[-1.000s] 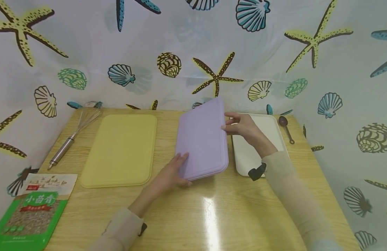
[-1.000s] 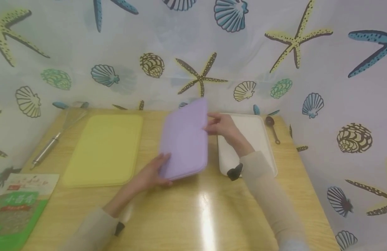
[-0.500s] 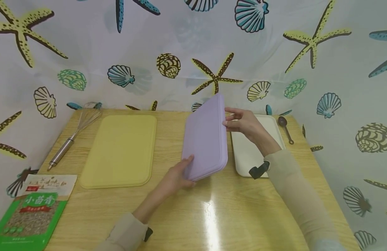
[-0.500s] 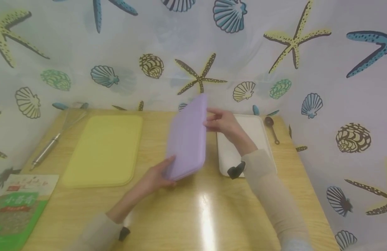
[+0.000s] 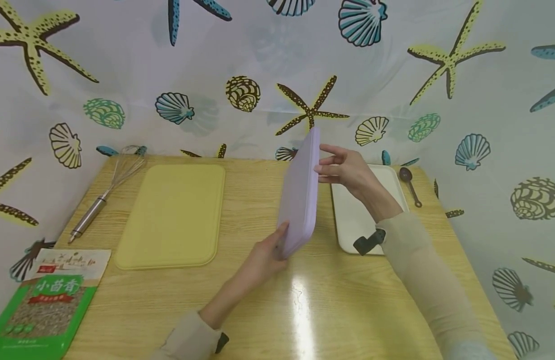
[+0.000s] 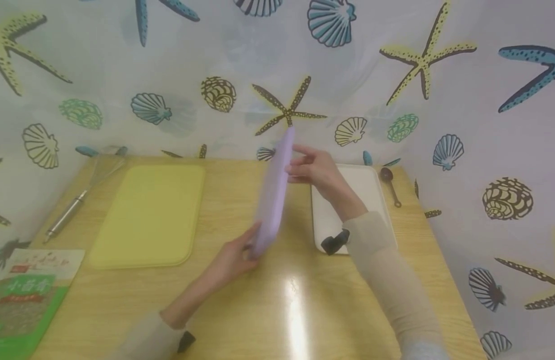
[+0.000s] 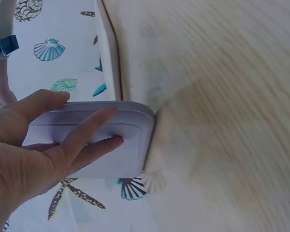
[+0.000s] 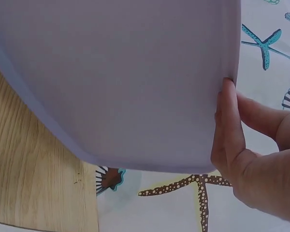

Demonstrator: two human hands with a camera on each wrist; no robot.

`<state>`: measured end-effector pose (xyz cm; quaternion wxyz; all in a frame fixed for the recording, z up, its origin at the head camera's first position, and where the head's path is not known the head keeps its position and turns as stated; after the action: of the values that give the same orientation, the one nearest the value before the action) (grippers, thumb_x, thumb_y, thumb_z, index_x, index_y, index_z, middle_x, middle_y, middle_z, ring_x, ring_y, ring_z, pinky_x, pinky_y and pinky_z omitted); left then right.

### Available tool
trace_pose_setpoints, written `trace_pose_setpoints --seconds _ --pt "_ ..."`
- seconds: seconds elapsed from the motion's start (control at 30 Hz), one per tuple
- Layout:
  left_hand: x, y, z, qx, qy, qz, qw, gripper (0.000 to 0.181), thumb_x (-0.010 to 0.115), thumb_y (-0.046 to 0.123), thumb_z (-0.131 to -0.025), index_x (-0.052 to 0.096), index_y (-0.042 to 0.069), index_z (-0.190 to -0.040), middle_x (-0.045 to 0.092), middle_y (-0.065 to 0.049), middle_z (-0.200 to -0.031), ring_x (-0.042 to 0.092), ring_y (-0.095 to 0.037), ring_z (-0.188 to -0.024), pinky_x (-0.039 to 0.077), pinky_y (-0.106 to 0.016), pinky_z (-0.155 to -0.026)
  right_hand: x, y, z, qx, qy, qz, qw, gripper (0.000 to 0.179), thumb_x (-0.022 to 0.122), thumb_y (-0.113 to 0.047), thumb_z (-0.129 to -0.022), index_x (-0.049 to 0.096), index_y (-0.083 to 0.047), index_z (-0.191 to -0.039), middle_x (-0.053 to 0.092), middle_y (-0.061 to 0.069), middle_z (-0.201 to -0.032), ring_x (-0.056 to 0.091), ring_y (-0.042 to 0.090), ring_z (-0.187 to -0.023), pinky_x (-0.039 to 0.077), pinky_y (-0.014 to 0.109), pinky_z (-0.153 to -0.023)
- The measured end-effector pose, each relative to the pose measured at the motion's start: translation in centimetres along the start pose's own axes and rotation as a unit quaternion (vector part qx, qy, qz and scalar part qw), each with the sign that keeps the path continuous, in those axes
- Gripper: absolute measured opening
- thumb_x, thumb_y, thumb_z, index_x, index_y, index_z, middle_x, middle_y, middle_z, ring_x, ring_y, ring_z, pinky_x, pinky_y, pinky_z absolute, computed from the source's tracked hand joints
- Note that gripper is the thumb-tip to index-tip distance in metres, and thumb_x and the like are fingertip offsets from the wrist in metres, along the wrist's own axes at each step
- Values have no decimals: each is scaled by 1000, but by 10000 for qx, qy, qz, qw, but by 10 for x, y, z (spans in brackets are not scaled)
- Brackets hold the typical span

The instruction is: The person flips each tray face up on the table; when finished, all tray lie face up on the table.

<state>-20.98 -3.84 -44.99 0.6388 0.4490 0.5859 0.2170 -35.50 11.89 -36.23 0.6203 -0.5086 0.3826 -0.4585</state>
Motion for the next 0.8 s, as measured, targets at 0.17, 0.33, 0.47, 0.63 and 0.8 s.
trace_pose_setpoints --seconds 0.17,0.33,0.47,0.63,0.8 --pt "-3 20 -3 131 114 163 9997 83 68 -5 -79 27 4 -151 47 -32 -136 60 -42 -110 58 -29 -67 4 -2 -2 56 144 -167 9997 61 67 5 -86 47 -8 -142 61 12 -100 68 18 -84 59 37 -77" --pt "-15 44 -4 291 281 366 9985 88 67 -4 -82 20 11 -154 38 -29 -145 58 -44 -111 59 -38 -72 13 -2 -5 182 146 -335 9992 58 67 6 -86 50 -8 -140 61 13 -102 68 19 -84 58 39 -78" --pt "-30 59 -6 64 391 309 9987 89 66 1 -83 17 15 -155 38 -23 -147 59 -44 -109 59 -40 -73 25 -5 -8 207 36 -347 9992 59 67 6 -85 49 -7 -140 59 15 -108 67 20 -86 57 40 -80" --pt "-49 69 -12 -328 286 343 9985 89 64 7 -87 12 27 -156 34 -15 -152 61 -39 -109 59 -40 -75 40 -10 -12 247 -132 -337 9990 60 66 6 -86 48 -7 -141 58 17 -114 65 23 -90 58 40 -79" --pt "-60 68 -17 -644 -21 754 9951 83 60 12 -91 10 29 -156 39 -20 -147 64 -34 -105 59 -31 -64 51 -11 -17 281 -228 -299 9989 59 65 7 -87 47 -8 -141 56 16 -113 65 23 -88 58 39 -78"
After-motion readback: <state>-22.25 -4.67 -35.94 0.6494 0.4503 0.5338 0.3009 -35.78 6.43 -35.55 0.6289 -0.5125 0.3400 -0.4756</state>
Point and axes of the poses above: each hand's wrist, its own z-axis away from the middle knuckle, its own x-axis out of the palm, y = z × x, the point moved 9 cm from there along -z, towards the middle knuckle
